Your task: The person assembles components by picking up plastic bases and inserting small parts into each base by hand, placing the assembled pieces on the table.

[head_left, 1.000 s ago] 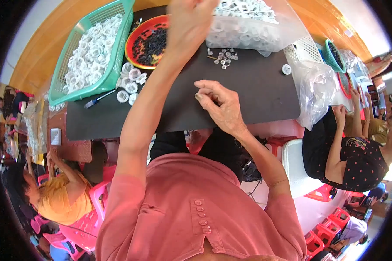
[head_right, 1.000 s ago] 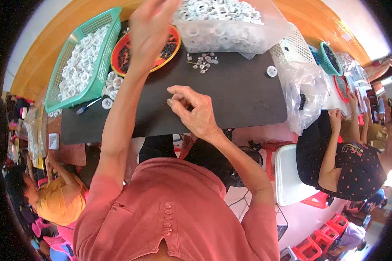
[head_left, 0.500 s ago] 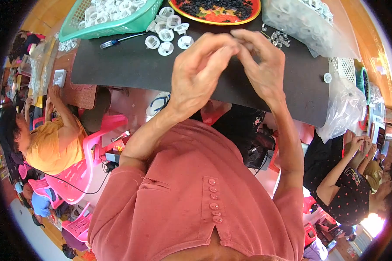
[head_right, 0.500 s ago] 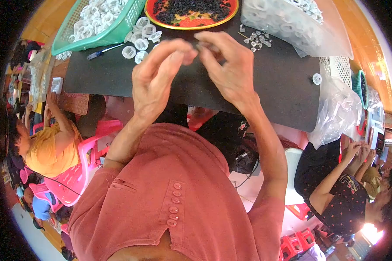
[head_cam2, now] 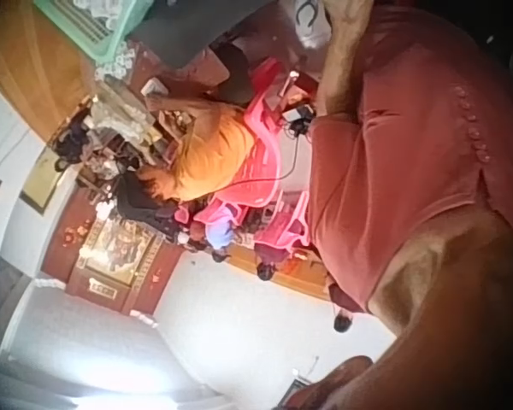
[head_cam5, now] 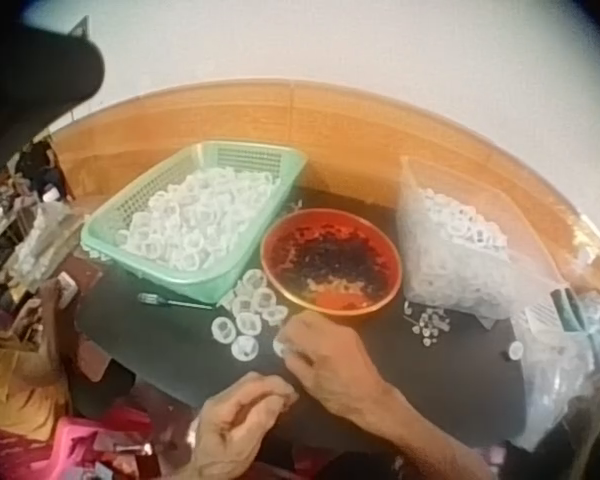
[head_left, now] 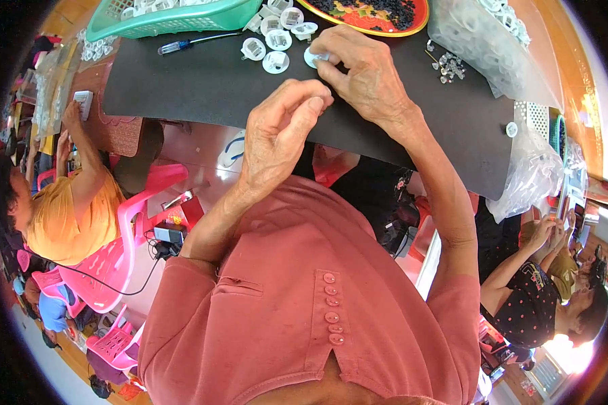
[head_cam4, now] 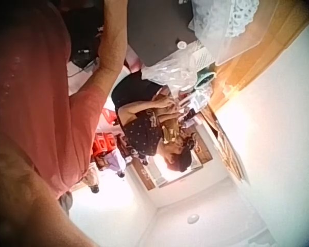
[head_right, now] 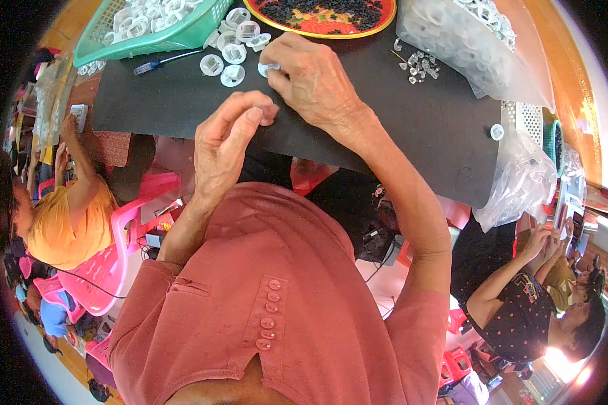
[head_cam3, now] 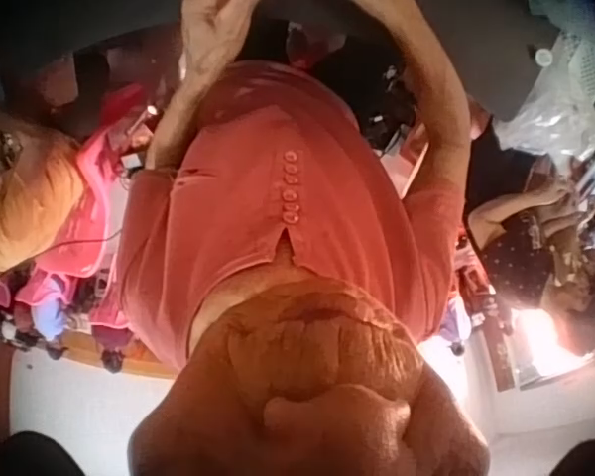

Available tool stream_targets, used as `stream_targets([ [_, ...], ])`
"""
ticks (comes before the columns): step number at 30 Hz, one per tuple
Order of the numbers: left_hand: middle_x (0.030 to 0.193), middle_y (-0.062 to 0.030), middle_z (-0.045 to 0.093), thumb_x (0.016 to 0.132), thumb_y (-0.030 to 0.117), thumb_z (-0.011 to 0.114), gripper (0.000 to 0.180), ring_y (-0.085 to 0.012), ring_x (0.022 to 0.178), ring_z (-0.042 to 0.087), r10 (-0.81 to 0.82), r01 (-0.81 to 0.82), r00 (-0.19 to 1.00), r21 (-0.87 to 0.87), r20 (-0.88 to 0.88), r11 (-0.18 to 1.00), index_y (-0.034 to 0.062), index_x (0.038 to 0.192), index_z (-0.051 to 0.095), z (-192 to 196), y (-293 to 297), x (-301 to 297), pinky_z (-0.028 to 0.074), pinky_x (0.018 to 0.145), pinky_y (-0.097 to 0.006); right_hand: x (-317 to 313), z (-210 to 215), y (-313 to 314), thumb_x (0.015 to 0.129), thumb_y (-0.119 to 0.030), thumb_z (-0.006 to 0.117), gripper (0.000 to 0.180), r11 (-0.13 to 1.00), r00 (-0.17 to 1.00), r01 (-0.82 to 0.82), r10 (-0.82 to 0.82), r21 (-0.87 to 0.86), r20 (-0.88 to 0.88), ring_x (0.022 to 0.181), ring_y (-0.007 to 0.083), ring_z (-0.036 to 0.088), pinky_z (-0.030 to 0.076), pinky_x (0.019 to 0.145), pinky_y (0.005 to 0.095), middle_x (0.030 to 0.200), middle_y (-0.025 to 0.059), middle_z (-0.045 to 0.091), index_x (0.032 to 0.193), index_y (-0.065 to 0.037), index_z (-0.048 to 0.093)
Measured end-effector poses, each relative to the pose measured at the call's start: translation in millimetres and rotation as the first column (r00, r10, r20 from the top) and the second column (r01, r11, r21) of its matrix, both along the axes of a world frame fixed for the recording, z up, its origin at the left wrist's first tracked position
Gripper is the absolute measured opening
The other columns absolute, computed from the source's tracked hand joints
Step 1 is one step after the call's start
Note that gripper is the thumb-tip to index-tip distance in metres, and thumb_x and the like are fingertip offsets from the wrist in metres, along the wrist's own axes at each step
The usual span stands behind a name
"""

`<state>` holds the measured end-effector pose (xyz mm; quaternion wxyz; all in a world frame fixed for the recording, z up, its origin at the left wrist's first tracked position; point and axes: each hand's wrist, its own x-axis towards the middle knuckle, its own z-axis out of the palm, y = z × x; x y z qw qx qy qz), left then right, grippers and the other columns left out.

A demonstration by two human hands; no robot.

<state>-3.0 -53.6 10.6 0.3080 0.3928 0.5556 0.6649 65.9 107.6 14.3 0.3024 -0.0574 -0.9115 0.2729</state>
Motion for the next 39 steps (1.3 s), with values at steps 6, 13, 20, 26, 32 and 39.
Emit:
stream_targets([
  [6,0.101,-0.0152,0.061,0.094,0.018,0.051,0.039,-0.0217,0.090,0.062,-0.109,0.091,0.868,0.060,0.484,0.994,-0.0073,0.122,0.044,-5.5,21.3,-10.5,0.052,0.080,-0.033,20.8,5.6,-9.6,0.081,-0.006,0.066,0.011,0.747,0.991,0.039,-0.115,-0.663,-0.071,0.068,0.0040,0.057,0.047,0.060,0.0210,0.077,0.0003,0.063,0.090,-0.003,0.061],
  [13,0.096,-0.0114,0.062,0.090,0.009,0.057,0.025,-0.0186,0.083,0.063,-0.146,0.059,0.844,0.181,0.517,0.982,-0.0046,0.111,0.056,-6.9,46.7,-9.0,0.054,0.075,-0.031,42.2,-1.6,-14.1,0.083,-0.006,0.064,0.013,0.755,0.978,-0.012,-0.127,-0.656,-0.164,0.072,0.0066,0.059,0.047,0.063,0.0206,0.088,0.0022,0.065,0.096,-0.003,0.064],
  [20,0.091,-0.0058,0.064,0.088,0.006,0.060,0.022,-0.0102,0.076,0.061,-0.100,0.094,0.982,0.044,0.160,0.995,-0.0018,0.108,0.060,-1.9,51.2,-5.7,0.051,0.072,-0.023,56.9,-4.2,-12.0,0.087,-0.009,0.061,0.014,0.829,0.970,0.102,-0.205,-0.550,-0.129,0.073,0.0072,0.059,0.049,0.066,0.0216,0.086,0.0031,0.064,0.097,-0.001,0.064],
  [26,0.089,-0.0066,0.064,0.088,0.006,0.058,0.020,-0.0111,0.076,0.061,-0.100,0.098,0.987,0.018,0.123,0.995,-0.0023,0.106,0.061,-2.1,52.7,-1.4,0.052,0.072,-0.024,59.4,3.2,-15.9,0.089,-0.014,0.060,0.015,0.673,0.972,0.067,-0.212,-0.737,-0.105,0.067,0.0058,0.058,0.047,0.059,0.0197,0.075,0.0013,0.063,0.094,-0.001,0.065],
  [32,0.091,-0.0106,0.065,0.090,0.010,0.057,0.021,-0.0157,0.079,0.064,-0.223,0.212,0.862,0.075,0.455,0.974,-0.0031,0.105,0.062,-6.9,53.1,-5.8,0.053,0.074,-0.027,61.7,1.4,-11.2,0.089,-0.015,0.061,0.016,0.574,0.967,0.107,-0.250,-0.812,-0.050,0.061,0.0051,0.058,0.048,0.054,0.0188,0.071,0.0023,0.063,0.093,0.000,0.065],
  [39,0.093,-0.0102,0.064,0.090,0.010,0.058,0.022,-0.0151,0.081,0.063,-0.194,0.167,0.852,0.098,0.487,0.981,-0.0029,0.106,0.062,-4.7,53.7,-0.2,0.053,0.075,-0.027,61.0,1.7,-11.6,0.089,-0.015,0.061,0.017,0.546,0.973,0.085,-0.224,-0.833,-0.048,0.064,0.0072,0.062,0.048,0.054,0.0187,0.074,0.0049,0.066,0.093,0.001,0.065],
])
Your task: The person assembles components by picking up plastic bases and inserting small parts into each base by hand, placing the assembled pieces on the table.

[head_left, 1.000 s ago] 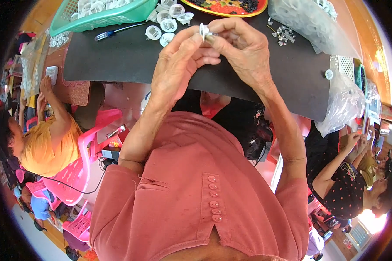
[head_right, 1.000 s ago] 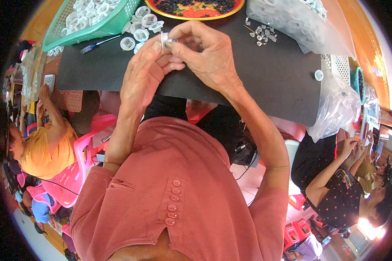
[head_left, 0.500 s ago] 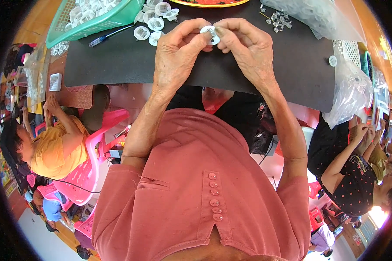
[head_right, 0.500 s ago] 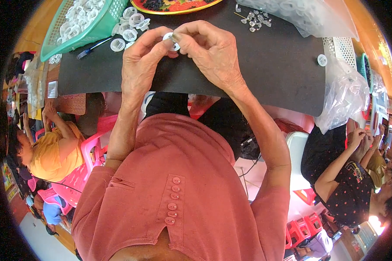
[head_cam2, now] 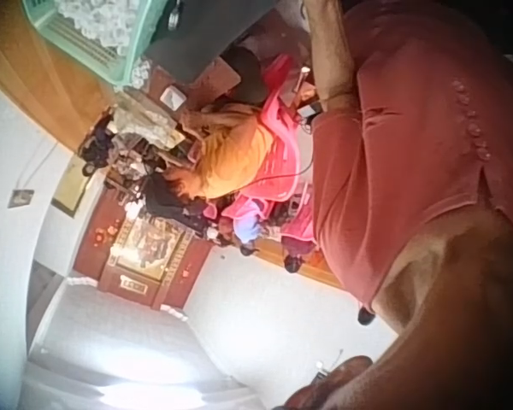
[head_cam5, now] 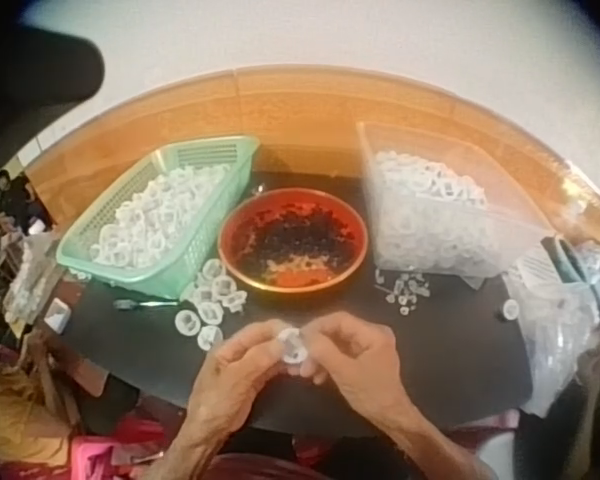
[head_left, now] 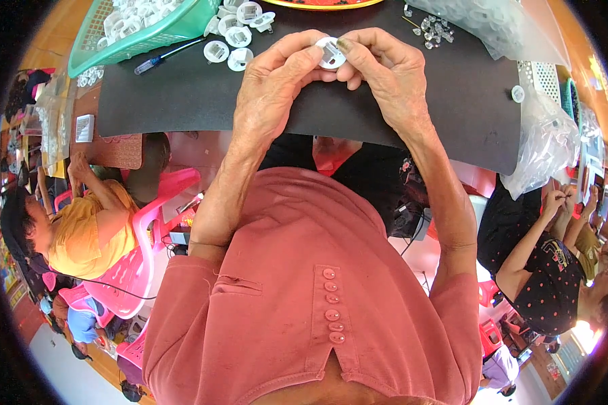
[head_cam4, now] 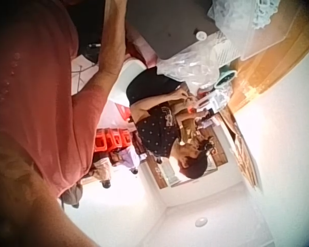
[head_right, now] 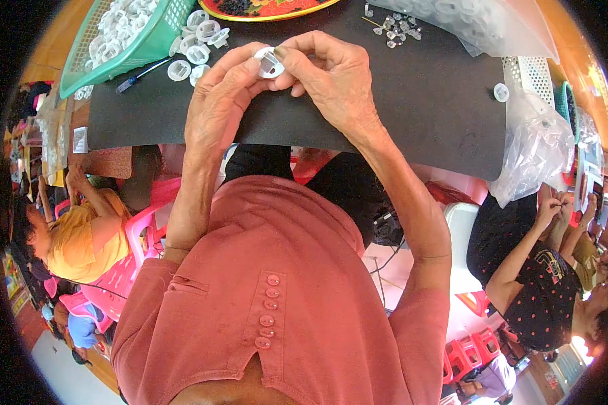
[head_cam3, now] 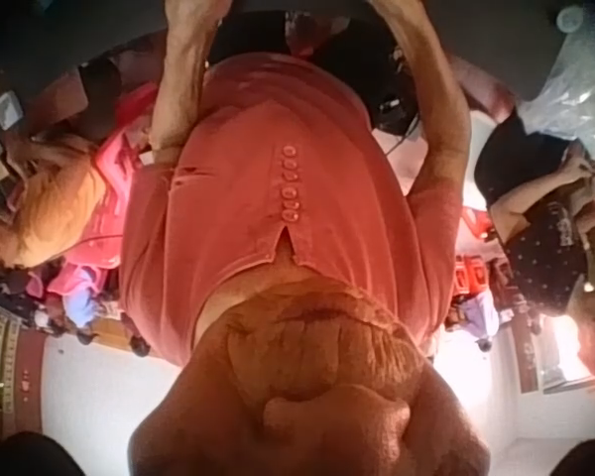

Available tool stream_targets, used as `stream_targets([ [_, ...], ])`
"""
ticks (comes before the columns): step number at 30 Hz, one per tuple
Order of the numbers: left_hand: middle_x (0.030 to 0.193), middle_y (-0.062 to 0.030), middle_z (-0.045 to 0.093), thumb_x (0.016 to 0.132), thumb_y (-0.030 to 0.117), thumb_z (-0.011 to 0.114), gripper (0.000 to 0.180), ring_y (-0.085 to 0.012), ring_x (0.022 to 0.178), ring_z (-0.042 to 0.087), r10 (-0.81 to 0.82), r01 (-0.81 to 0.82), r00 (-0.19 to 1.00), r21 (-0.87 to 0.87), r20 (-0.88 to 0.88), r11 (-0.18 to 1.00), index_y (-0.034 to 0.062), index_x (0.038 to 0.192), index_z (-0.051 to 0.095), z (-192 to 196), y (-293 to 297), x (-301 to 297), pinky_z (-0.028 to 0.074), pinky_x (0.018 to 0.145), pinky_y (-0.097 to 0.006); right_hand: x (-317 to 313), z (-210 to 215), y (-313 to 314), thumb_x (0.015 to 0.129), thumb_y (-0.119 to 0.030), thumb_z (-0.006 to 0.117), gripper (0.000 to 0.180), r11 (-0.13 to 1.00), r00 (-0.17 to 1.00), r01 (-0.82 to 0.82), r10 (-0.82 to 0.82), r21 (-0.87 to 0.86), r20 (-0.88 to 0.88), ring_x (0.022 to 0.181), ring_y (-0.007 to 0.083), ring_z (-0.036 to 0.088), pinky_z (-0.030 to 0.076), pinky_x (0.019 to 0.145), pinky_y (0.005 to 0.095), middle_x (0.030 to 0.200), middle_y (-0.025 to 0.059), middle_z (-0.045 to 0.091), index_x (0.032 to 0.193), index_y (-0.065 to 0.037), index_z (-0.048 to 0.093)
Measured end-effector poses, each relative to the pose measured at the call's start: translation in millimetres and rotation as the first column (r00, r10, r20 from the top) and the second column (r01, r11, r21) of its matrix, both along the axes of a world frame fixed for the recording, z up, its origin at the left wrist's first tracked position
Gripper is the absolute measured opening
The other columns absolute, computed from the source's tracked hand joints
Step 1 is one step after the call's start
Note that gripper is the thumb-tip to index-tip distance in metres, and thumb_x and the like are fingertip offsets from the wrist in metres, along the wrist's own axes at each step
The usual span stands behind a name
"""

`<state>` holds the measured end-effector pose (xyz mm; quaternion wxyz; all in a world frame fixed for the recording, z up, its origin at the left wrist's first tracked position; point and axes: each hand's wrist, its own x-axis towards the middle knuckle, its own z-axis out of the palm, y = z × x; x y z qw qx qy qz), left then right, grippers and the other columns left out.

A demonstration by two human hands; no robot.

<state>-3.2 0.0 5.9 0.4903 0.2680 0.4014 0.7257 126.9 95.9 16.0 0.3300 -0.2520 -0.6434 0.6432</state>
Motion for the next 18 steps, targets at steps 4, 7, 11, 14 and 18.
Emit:
stream_targets([
  [4,0.095,-0.0101,0.064,0.090,0.011,0.058,0.022,-0.0149,0.083,0.062,0.027,-0.027,0.999,0.001,-0.041,1.000,-0.0027,0.106,0.062,-2.6,-0.3,0.2,0.053,0.075,-0.027,-0.7,2.7,-0.1,0.089,-0.015,0.060,0.018,1.000,1.000,-0.023,0.023,0.018,0.015,0.066,0.0087,0.063,0.048,0.054,0.0188,0.074,0.0056,0.066,0.094,0.002,0.064],
  [7,0.096,-0.0106,0.064,0.090,0.012,0.059,0.023,-0.0157,0.084,0.062,0.003,-0.003,1.000,0.011,-0.014,1.000,-0.0032,0.107,0.062,-2.7,-0.8,-3.4,0.053,0.075,-0.028,-1.7,4.6,2.1,0.089,-0.014,0.061,0.016,0.999,0.999,-0.039,0.038,0.035,0.030,0.065,0.0078,0.062,0.049,0.055,0.0192,0.075,0.0054,0.066,0.093,0.001,0.065],
  [11,0.098,-0.0122,0.064,0.091,0.014,0.057,0.027,-0.0187,0.087,0.063,-0.100,0.095,0.988,0.043,0.118,0.994,-0.0048,0.111,0.058,-3.2,-1.7,-9.8,0.053,0.077,-0.031,-3.4,8.1,9.3,0.089,-0.013,0.061,0.014,0.996,0.996,-0.054,0.049,0.064,0.075,0.064,0.0064,0.061,0.049,0.055,0.0193,0.075,0.0047,0.066,0.093,0.000,0.065],
  [14,0.101,-0.0126,0.063,0.092,0.015,0.056,0.028,-0.0202,0.089,0.062,-0.092,0.083,0.987,0.071,0.132,0.994,-0.0053,0.112,0.057,-4.5,-2.5,-12.0,0.053,0.077,-0.033,-7.5,18.1,13.4,0.089,-0.012,0.061,0.013,0.993,0.988,-0.098,0.088,0.072,0.126,0.064,0.0056,0.060,0.049,0.056,0.0193,0.074,0.0037,0.066,0.093,0.000,0.066],
  [18,0.102,-0.0126,0.062,0.091,0.013,0.056,0.027,-0.0201,0.090,0.062,-0.049,0.031,0.974,0.085,0.222,0.996,-0.0050,0.111,0.057,-3.8,-1.7,-10.6,0.054,0.078,-0.034,-18.5,28.1,27.8,0.086,-0.009,0.062,0.011,0.944,0.967,-0.084,0.001,0.318,0.253,0.063,0.0058,0.060,0.047,0.055,0.0200,0.071,0.0019,0.064,0.092,-0.001,0.065],
])
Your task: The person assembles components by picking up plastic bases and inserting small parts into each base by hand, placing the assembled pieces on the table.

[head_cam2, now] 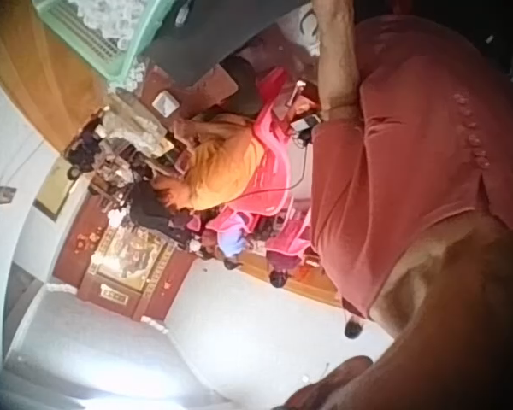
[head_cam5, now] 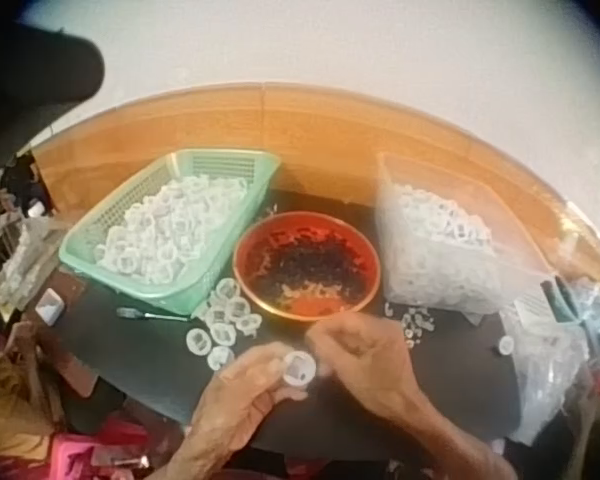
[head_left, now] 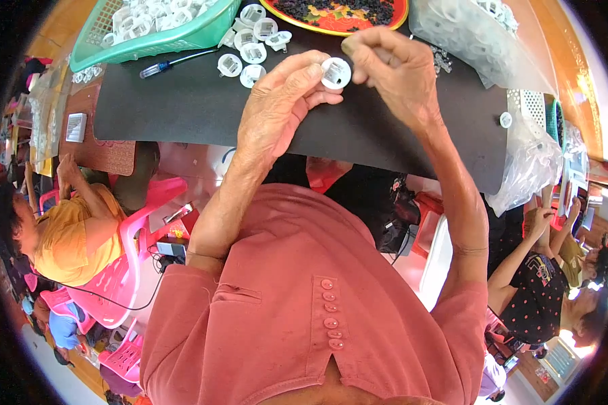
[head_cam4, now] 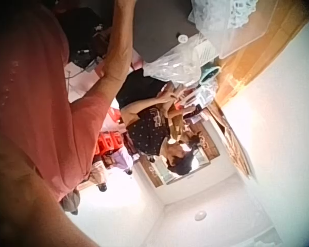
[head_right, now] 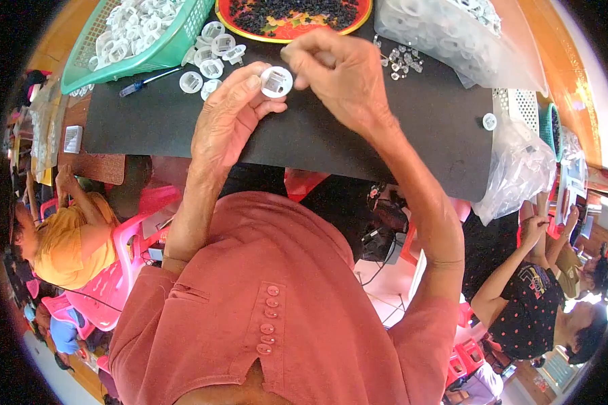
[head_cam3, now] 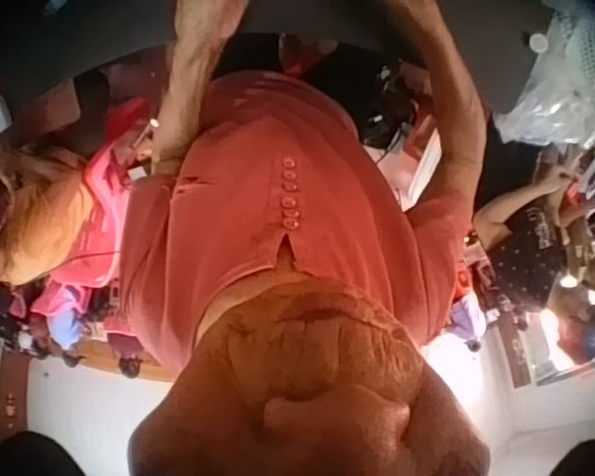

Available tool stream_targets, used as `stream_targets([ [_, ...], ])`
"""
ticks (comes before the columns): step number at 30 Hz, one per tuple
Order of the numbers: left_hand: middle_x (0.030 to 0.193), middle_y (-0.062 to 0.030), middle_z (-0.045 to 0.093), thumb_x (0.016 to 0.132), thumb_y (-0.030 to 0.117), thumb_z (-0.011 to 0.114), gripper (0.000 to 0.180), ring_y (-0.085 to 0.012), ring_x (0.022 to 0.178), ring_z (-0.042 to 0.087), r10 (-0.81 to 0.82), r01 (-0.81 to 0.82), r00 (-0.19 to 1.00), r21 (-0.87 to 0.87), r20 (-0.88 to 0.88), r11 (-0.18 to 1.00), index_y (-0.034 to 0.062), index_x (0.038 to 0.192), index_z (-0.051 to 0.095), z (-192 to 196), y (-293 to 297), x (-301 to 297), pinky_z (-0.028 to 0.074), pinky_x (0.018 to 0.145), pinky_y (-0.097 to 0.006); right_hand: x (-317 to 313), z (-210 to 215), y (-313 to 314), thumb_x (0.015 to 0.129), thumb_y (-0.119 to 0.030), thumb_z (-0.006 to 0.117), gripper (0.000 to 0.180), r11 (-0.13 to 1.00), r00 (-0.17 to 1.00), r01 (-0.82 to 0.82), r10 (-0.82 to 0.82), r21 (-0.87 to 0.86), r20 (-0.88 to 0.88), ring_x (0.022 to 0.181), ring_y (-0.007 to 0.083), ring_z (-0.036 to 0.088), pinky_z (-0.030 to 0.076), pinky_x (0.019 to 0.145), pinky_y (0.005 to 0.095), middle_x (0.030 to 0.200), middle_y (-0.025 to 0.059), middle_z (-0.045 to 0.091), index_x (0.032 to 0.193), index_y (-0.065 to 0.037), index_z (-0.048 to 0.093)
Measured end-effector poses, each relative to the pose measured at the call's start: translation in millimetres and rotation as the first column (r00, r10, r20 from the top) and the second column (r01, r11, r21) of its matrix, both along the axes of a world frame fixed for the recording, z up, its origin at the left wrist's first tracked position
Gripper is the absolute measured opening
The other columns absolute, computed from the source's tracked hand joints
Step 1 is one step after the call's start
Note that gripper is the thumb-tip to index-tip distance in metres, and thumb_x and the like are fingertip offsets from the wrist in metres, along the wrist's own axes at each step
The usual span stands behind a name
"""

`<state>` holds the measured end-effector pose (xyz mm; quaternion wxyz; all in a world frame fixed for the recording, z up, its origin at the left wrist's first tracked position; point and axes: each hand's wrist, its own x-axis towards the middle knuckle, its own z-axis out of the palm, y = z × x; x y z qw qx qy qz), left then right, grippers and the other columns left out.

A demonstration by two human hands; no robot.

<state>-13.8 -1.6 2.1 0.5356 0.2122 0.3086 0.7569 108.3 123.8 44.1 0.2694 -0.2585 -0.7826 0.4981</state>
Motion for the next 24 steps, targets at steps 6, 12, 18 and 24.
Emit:
stream_targets([
  [6,0.103,-0.0131,0.061,0.090,0.012,0.057,0.025,-0.0201,0.093,0.062,-0.019,0.019,1.000,0.009,0.014,1.000,-0.0047,0.109,0.058,-2.8,1.2,-0.4,0.055,0.078,-0.035,-28.8,10.7,64.9,0.079,-0.007,0.060,0.011,0.823,0.986,-0.027,-0.071,0.568,0.150,0.074,0.0310,0.063,0.050,0.066,0.0351,0.082,0.0170,0.065,0.086,0.000,0.065],
  [12,0.104,-0.0129,0.061,0.090,0.011,0.057,0.024,-0.0201,0.093,0.061,-0.005,0.005,0.999,-0.005,0.043,1.000,-0.0045,0.109,0.058,-3.7,-0.5,-1.0,0.055,0.077,-0.035,-47.9,27.5,67.7,0.082,-0.019,0.056,0.023,0.733,0.842,-0.352,-0.023,0.582,0.538,0.080,0.0324,0.063,0.049,0.074,0.0390,0.087,0.0174,0.066,0.088,-0.001,0.068],
  [18,0.102,-0.0122,0.061,0.090,0.010,0.056,0.023,-0.0197,0.093,0.061,-0.020,0.021,0.999,-0.014,0.042,1.000,-0.0040,0.109,0.059,-0.2,2.2,1.1,0.055,0.077,-0.035,-40.3,-27.8,109.2,0.082,-0.020,0.056,0.024,0.536,0.950,-0.248,0.298,0.807,0.094,0.082,0.0319,0.063,0.049,0.076,0.0388,0.089,0.0164,0.066,0.088,-0.001,0.068],
  [24,0.102,-0.0119,0.061,0.090,0.009,0.057,0.022,-0.0191,0.092,0.061,0.008,-0.007,0.999,-0.028,0.048,1.000,-0.0037,0.108,0.059,-2.2,-0.1,-1.7,0.055,0.076,-0.035,-54.5,16.3,77.0,0.081,-0.017,0.055,0.023,0.746,0.857,-0.336,-0.011,0.575,0.515,0.082,0.0305,0.064,0.049,0.077,0.0370,0.088,0.0163,0.067,0.090,-0.001,0.068],
])
